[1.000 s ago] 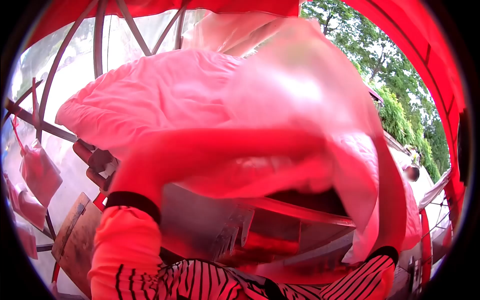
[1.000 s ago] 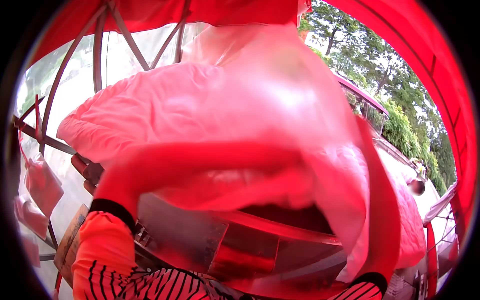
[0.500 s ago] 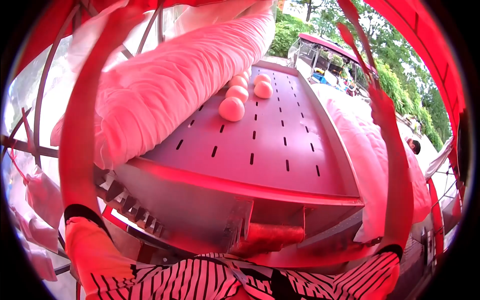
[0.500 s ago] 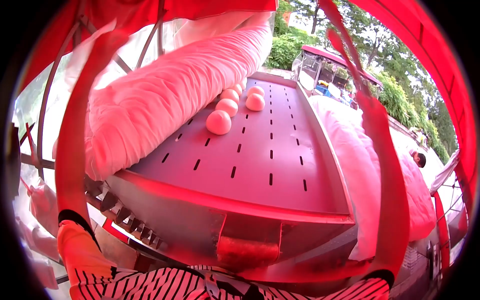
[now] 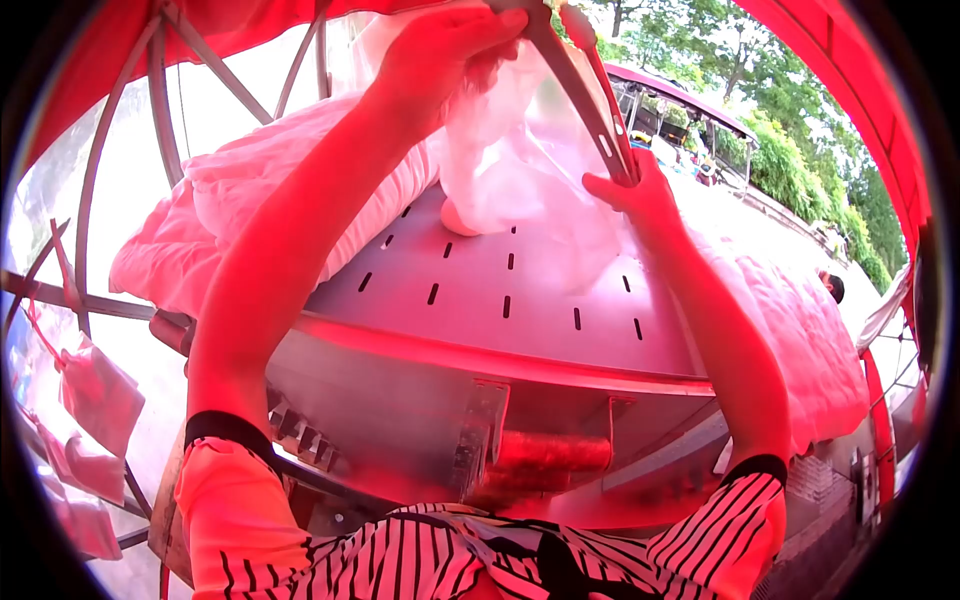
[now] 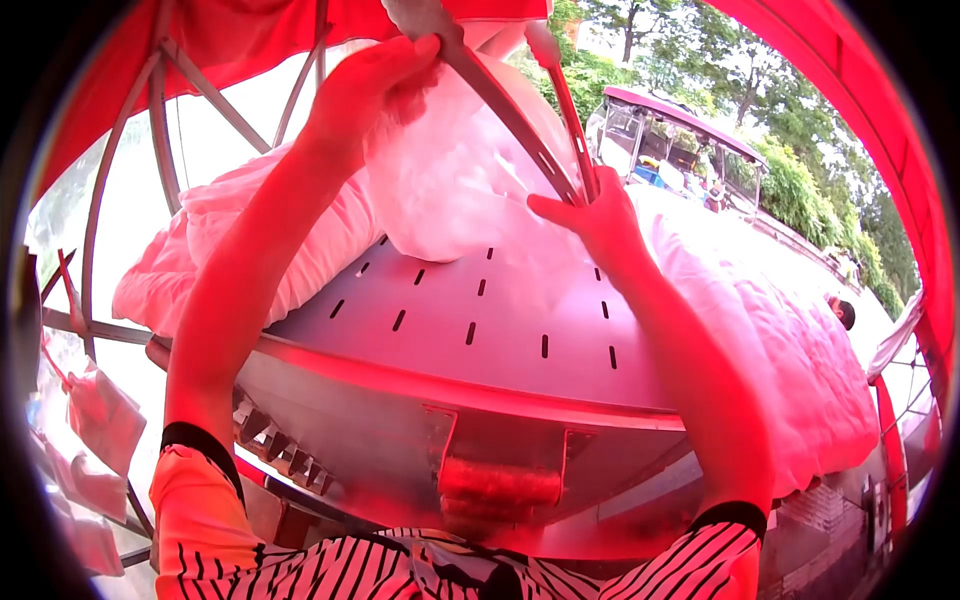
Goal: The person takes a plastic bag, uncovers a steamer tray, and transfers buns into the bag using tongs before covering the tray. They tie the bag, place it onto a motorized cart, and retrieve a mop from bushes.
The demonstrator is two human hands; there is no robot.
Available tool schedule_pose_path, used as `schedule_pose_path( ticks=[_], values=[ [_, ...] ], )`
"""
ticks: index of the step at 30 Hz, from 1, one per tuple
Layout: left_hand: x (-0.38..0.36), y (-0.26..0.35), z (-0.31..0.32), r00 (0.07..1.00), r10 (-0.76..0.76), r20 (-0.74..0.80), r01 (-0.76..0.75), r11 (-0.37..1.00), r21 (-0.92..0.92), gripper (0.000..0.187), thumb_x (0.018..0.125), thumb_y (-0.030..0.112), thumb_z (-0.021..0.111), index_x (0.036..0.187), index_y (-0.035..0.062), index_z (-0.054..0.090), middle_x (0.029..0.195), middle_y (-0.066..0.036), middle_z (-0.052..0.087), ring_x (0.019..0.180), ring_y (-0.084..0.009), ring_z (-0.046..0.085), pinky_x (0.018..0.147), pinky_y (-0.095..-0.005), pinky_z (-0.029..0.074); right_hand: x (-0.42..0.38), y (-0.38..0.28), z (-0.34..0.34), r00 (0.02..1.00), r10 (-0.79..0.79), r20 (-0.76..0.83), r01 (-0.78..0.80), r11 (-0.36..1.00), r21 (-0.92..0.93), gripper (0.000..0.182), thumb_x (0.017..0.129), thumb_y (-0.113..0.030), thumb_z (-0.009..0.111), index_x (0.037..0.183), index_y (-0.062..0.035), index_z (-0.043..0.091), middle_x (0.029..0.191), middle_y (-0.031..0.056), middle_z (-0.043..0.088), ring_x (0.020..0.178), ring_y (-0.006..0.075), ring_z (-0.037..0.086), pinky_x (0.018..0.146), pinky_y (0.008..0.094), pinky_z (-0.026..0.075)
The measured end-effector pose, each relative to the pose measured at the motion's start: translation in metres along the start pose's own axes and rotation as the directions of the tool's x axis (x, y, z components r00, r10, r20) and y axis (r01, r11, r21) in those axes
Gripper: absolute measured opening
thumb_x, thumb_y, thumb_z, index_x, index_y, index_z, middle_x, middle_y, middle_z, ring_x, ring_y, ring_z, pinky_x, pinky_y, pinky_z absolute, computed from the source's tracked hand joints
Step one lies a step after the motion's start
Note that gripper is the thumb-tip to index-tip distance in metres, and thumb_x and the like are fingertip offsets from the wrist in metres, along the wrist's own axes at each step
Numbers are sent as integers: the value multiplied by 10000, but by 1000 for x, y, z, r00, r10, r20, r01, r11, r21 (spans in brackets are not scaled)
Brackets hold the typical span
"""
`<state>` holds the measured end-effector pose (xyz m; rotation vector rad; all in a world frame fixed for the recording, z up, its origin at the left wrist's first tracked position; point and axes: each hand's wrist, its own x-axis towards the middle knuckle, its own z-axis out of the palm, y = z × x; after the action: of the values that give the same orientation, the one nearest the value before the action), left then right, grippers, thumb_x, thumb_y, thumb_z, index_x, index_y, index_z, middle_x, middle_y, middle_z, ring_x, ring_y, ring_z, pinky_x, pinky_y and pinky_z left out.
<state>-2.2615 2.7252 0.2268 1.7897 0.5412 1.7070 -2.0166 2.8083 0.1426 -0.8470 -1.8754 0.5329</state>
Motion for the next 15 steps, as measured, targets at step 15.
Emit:
schedule_pose_path(
  ticks=[15],
  values=[
    [-115,101,-74,985,-103,-139,164,303,939,307,774,84,578,1077,35,571,1033,-66,589,912,-148,564,817,-285,453,1,-10,-33,923,292,250,-241,946,-215,461,716,-399,697,895,-6,535,607,28,492,481,91,477,430,247,393]
  ],
)
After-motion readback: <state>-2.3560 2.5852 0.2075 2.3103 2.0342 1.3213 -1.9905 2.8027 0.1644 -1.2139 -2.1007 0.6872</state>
